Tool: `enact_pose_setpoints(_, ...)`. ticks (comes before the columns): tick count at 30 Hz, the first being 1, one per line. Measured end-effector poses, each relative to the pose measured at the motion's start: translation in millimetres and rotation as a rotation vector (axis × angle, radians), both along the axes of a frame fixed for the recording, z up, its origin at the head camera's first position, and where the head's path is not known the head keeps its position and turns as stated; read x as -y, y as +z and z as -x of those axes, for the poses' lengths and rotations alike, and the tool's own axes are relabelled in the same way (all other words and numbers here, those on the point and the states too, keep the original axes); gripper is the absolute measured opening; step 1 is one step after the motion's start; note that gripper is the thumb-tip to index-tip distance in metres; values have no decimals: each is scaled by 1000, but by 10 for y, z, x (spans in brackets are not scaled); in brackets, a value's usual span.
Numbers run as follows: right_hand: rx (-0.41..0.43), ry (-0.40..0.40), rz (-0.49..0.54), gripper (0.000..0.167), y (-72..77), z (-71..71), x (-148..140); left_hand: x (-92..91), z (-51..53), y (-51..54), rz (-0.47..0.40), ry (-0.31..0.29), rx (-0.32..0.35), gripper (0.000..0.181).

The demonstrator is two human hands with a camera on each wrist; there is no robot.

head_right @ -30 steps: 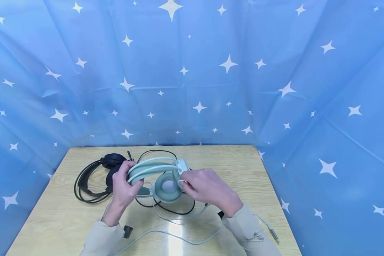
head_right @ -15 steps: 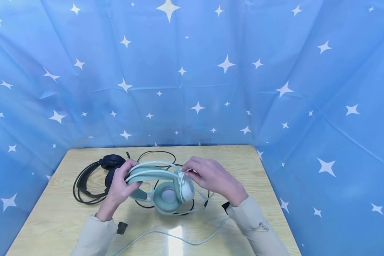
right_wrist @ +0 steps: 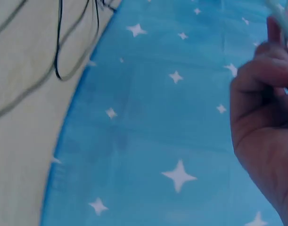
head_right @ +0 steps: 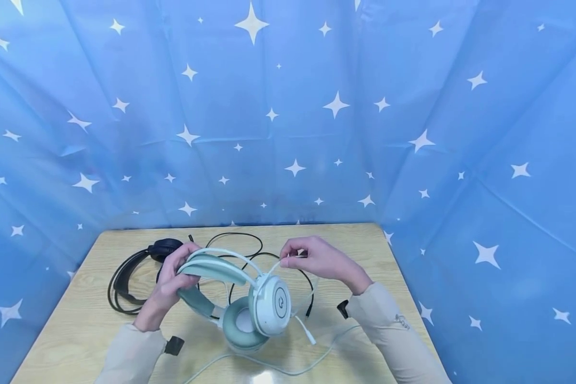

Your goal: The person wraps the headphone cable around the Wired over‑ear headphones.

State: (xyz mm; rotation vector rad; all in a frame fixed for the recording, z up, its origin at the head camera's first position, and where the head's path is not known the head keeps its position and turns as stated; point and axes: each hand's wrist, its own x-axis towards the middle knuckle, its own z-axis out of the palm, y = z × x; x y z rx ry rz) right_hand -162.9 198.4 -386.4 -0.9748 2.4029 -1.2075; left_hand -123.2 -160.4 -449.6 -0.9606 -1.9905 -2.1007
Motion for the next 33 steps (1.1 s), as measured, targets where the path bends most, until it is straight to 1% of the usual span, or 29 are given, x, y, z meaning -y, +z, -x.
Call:
enact_pose_setpoints(3,101,-56,19,14,-47,0,-5,-7,-27,2,-12,82,-26,30)
enact_pose_setpoints(4,116,-75,25,14,-60,0,-5,-14,-36,6,-5,113,-50,30)
enact_pose_setpoints(6,130,-109,35,15,-88,11,0,-38,-45,21,12,159,-128,31)
enact_pose_setpoints(7,124,-121,35,15,-105,19,7,-52,-48,30,27,179,-173,31)
enact_pose_setpoints(11,77,-191,-3,15,-162,44,74,-100,-49,67,135,269,-403,36)
enact_pose_setpoints(13,30,-250,-54,19,-179,38,114,-113,-50,87,188,304,-484,39)
enact_pose_setpoints(14,2,-284,-83,23,-180,28,130,-117,-48,100,207,313,-512,41)
enact_pose_setpoints(15,-33,-320,-116,26,-182,21,145,-117,-44,113,219,313,-525,42)
enact_pose_setpoints(17,-105,-388,-176,33,-183,7,164,-110,-34,137,235,301,-516,41)
enact_pose_setpoints(18,-155,-418,-208,35,-182,2,169,-102,-28,147,239,289,-490,40)
enact_pose_setpoints(19,-208,-441,-228,37,-177,-2,173,-91,-20,155,242,272,-455,39)
enact_pose_setpoints(21,-318,-462,-238,38,-174,-5,171,-68,-4,167,240,223,-362,37)
enact_pose_setpoints(22,-368,-467,-236,39,-166,-12,170,-57,4,168,239,200,-316,36)
enact_pose_setpoints(24,-467,-448,-221,38,-142,-24,173,-40,16,172,225,143,-229,36)
enact_pose_setpoints(25,-494,-431,-213,38,-129,-25,174,-33,21,173,211,114,-197,36)
enact_pose_setpoints(26,-502,-409,-204,38,-119,-21,176,-31,24,175,191,88,-171,36)
enact_pose_setpoints(27,-484,-387,-196,37,-110,-14,179,-31,26,177,166,66,-154,36)
enact_pose_setpoints(28,-443,-362,-189,36,-105,-1,183,-30,25,177,138,48,-137,35)
enact_pose_setpoints(29,-379,-332,-172,34,-106,19,182,-31,25,175,100,29,-119,35)
enact_pose_setpoints(31,-221,-271,-121,28,-128,68,171,-44,37,169,12,0,-98,34)
enact_pose_setpoints(32,-139,-235,-85,24,-151,94,158,-56,46,163,-42,-25,-88,35)
enact_pose_setpoints(33,-56,-197,-47,21,-177,116,142,-72,62,153,-110,-66,-81,37)
